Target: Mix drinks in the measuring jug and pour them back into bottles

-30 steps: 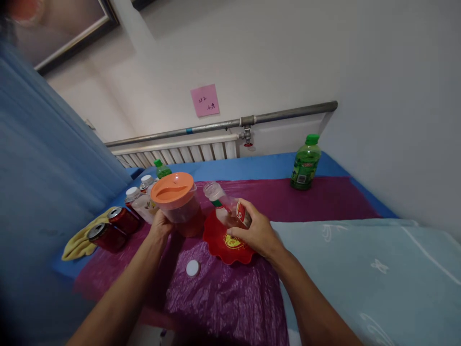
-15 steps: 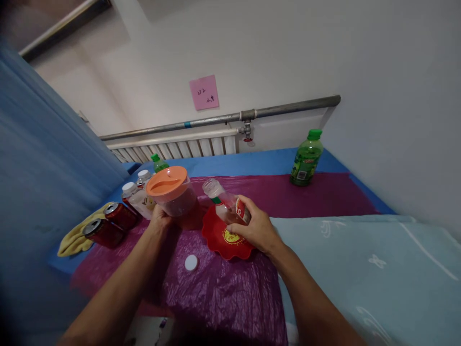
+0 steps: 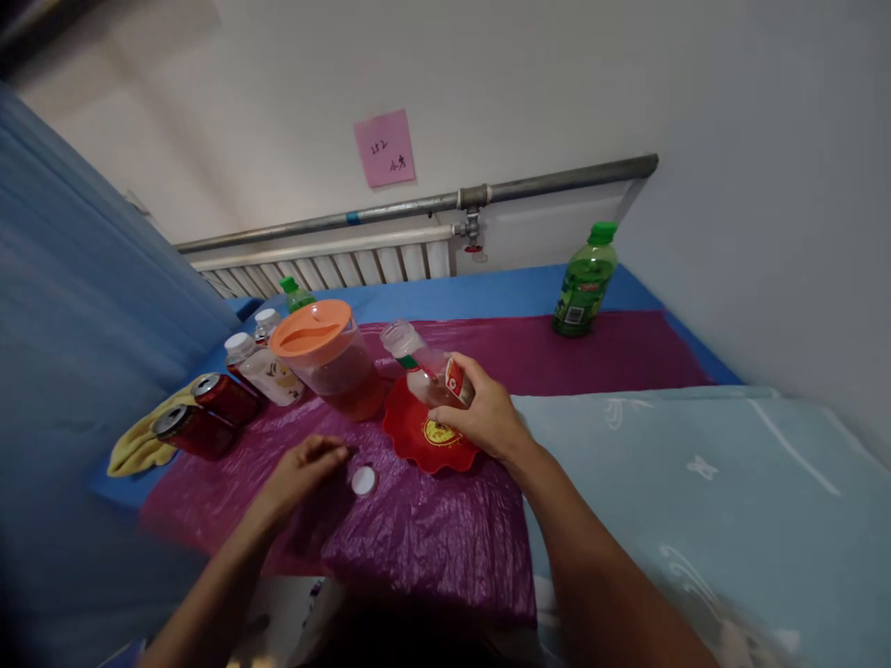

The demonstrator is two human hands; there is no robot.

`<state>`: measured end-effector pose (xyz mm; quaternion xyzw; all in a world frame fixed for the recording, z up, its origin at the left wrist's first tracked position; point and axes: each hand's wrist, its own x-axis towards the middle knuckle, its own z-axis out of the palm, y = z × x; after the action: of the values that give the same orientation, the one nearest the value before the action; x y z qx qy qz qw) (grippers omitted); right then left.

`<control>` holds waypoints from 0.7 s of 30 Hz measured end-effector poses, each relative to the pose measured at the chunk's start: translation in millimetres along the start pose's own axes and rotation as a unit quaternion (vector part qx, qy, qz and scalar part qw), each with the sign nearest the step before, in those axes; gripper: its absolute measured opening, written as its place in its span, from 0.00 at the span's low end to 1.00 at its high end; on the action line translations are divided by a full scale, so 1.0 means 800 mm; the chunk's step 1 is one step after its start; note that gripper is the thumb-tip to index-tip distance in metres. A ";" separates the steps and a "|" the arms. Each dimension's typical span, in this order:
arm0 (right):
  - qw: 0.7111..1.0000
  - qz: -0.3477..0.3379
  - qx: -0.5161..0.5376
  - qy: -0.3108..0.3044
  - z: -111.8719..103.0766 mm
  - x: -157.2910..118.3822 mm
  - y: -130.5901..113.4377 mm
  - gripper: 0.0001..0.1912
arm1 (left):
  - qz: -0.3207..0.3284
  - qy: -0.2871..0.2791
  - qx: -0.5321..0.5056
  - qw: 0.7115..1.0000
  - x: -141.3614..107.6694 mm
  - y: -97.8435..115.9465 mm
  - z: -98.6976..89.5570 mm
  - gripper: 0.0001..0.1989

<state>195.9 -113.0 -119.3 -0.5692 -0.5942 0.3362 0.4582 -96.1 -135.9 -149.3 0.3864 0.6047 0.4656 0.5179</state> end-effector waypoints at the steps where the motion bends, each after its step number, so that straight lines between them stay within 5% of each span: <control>1: 1.000 0.002 -0.004 -0.003 0.000 0.000 -0.001 0.41 | 0.025 -0.025 0.063 0.997 -0.010 -0.005 0.005 0.13; 6: 1.000 0.007 -0.006 -0.014 -0.001 -0.002 -0.008 0.41 | 0.153 -0.071 0.385 0.907 -0.026 -0.012 0.027 0.16; 10: 1.000 0.013 -0.005 -0.011 -0.002 -0.003 -0.011 0.41 | 0.158 -0.085 0.479 0.859 -0.026 -0.008 0.028 0.12; 12: 1.000 0.013 -0.009 -0.010 -0.001 -0.004 -0.012 0.40 | 0.147 -0.081 0.435 0.884 -0.026 0.000 0.028 0.10; 16: 1.000 -0.009 0.009 -0.017 0.002 -0.007 -0.015 0.39 | 0.111 -0.059 0.128 0.984 -0.029 0.047 0.038 0.16; 21: 0.999 -0.013 0.024 -0.034 0.005 -0.009 -0.018 0.40 | 0.145 -0.069 -0.041 0.986 -0.030 0.127 0.079 0.23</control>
<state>186.3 -121.7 -108.9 -0.5384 -0.6090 0.3631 0.4554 -31.0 -121.3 -46.8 0.4798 0.4854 0.5323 0.5008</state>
